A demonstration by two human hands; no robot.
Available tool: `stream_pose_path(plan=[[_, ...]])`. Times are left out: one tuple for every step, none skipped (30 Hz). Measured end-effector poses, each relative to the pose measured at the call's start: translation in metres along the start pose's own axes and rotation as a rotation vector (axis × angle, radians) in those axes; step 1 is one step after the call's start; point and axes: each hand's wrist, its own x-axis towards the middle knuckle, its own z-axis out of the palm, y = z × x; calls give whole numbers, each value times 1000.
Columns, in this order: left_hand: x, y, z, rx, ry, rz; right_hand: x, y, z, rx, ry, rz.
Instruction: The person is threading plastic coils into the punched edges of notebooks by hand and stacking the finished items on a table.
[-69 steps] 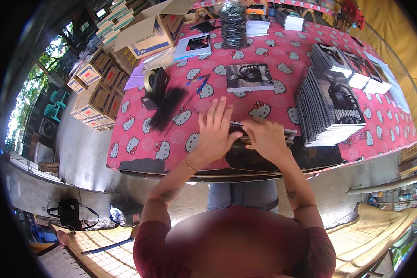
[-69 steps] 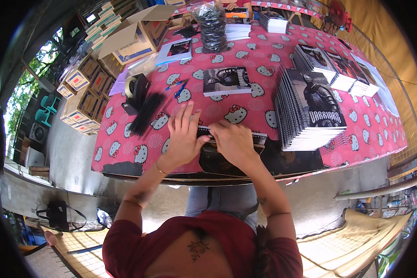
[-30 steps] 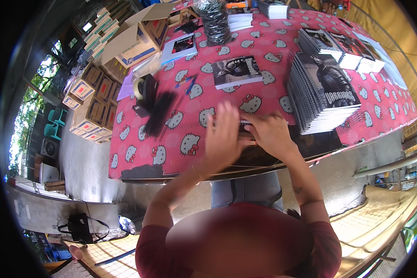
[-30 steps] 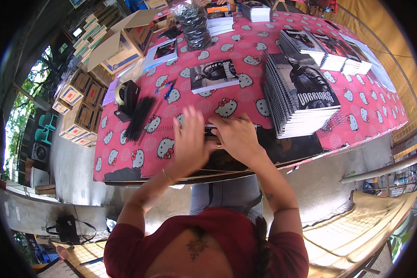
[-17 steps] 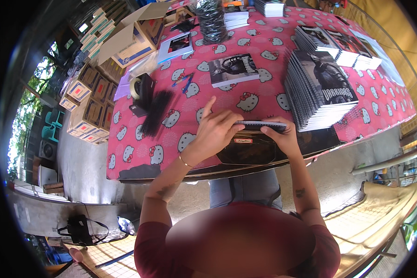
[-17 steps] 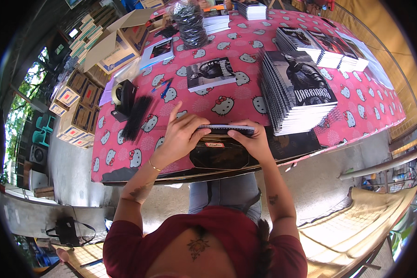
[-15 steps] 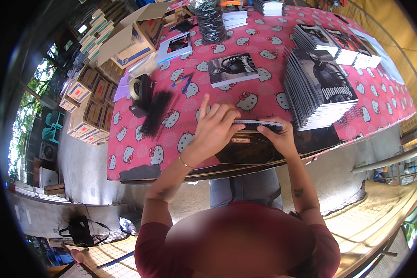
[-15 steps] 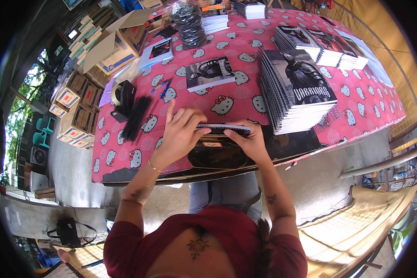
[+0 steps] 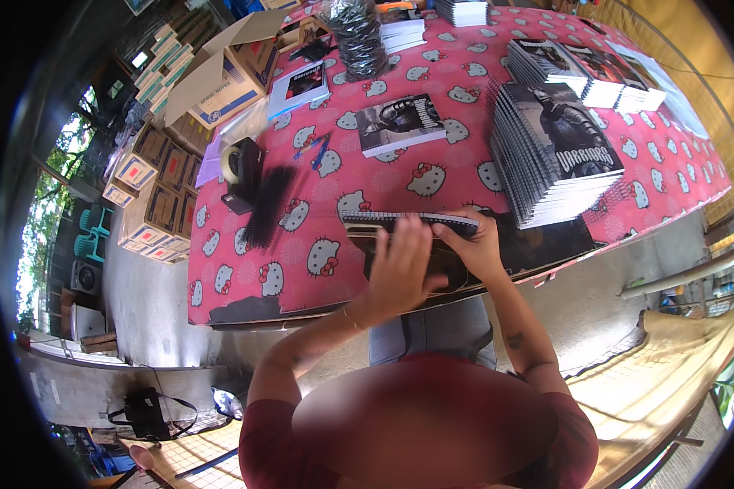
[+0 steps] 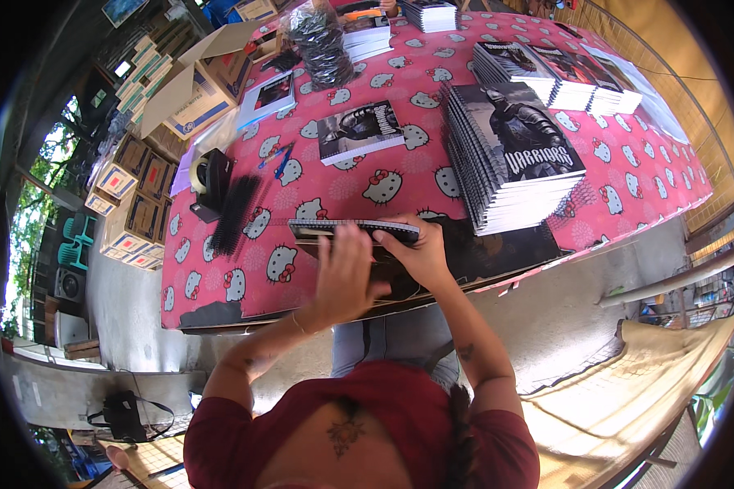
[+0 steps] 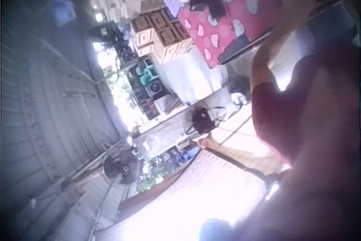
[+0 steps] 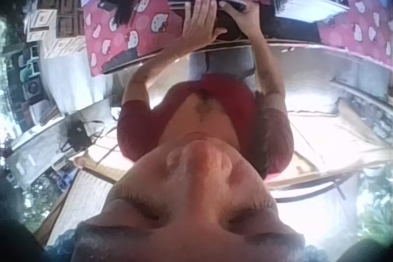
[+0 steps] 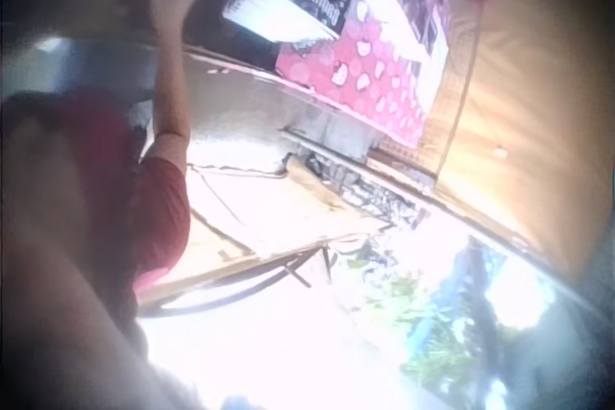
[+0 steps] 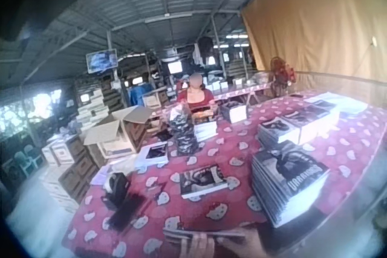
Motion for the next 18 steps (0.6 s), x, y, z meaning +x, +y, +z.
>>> stream_pose_path(plan=[[35, -11, -24, 13, 27, -154, -1, 0, 0, -25, -6, -4], [48, -20, -28, 59, 10, -133, -2, 3, 1, -25, -22, -17], [59, -24, -30, 103, -1, -115, 1, 5, -3, -30, -42, -34], [64, -26, -30, 147, -12, -96, 3, 7, -7, -34, -62, -51], [39, -14, -27, -31, -62, -45, 2, 7, -11, -33, -104, -56], [18, -5, -14, -24, -34, -19, 1, 4, -13, -29, -147, -64], [-1, 2, 1, -10, -12, 10, 2, 2, -13, -17, -188, -73], [-8, 3, 9, -3, 10, 44, 3, 1, -13, -27, -202, -67], [25, -6, -9, -14, 58, -83, 3, 0, -15, -40, -215, -54], [54, -18, -25, 54, 132, -161, 2, -1, -15, -54, -226, -40], [60, -23, -28, 100, 66, -118, 1, -2, -14, -52, -243, 32], [62, -24, -28, 141, 6, -75, 0, -4, -15, -56, -246, 50], [45, -14, -18, 59, 19, -38, 2, -7, -14, -59, -258, 60], [10, 1, 1, -19, 27, 5, 3, -8, -14, -55, -266, 69], [6, 11, -8, -101, 31, 56, 5, -7, -12, -54, -277, -55], [15, 6, -10, -46, 72, -3, 6, -8, -13, -68, -290, -35], [31, -5, -10, 10, 113, -62, 6, -10, -14, -82, -304, -16], [53, -13, -23, 60, 149, -123, 6, -13, -14, -96, -317, 12]])
